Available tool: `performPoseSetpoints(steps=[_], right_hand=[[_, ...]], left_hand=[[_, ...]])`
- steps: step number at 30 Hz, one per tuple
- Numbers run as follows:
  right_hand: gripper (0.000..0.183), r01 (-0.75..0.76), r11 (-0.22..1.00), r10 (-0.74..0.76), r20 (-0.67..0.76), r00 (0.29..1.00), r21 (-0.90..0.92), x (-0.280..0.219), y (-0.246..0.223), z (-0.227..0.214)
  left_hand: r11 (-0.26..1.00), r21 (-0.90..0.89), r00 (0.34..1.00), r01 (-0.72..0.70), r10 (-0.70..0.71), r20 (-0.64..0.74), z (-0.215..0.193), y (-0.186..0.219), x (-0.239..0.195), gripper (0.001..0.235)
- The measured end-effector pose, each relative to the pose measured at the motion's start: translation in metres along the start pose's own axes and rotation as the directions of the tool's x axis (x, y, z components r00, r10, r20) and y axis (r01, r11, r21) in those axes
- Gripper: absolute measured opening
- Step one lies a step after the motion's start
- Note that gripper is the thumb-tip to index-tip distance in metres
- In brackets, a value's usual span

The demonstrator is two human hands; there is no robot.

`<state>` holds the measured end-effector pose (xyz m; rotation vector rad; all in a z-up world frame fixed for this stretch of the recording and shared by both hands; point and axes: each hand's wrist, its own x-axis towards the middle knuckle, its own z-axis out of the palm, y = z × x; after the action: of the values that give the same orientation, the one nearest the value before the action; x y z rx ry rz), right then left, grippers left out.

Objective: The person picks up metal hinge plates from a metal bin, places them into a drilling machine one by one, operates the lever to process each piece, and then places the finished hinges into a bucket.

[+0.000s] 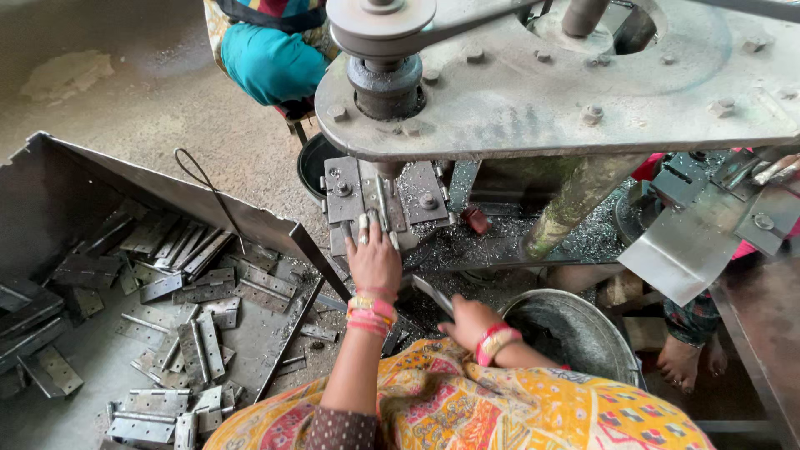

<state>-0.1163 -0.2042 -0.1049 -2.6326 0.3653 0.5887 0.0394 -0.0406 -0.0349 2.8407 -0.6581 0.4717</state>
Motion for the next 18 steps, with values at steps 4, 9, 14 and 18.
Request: performPoseSetpoints(steps=[4, 9, 14, 18], right_hand=[[0.049, 0.06, 0.998, -0.06, -0.087, 0.994, -0.007, -0.007, -0.01, -0.012], [0.047, 0.001, 0.995, 0.012, -0.125, 0.992, 0.105, -0.023, 0.006, 0.023], [0.048, 0.026, 0.996, -0.018, -0.103, 0.994, 0.081, -0.017, 0.003, 0.016], [0.052, -0.028, 1.0, 0.027, -0.045, 0.999, -0.01, -0.008, -0.011, -0.013]], left_hand=[[1.0, 0.005, 0.995, 0.03, -0.03, 0.091, 0.006, 0.0, 0.02, 0.032], [1.0, -0.015, 0.999, -0.012, 0.013, 0.037, 0.007, -0.003, 0.025, 0.037], [0.999, -0.013, 0.999, -0.035, 0.035, -0.015, 0.009, -0.006, 0.01, 0.036], [0.997, 0.071, 0.999, -0.031, 0.03, 0.011, 0.015, -0.014, 0.024, 0.032]])
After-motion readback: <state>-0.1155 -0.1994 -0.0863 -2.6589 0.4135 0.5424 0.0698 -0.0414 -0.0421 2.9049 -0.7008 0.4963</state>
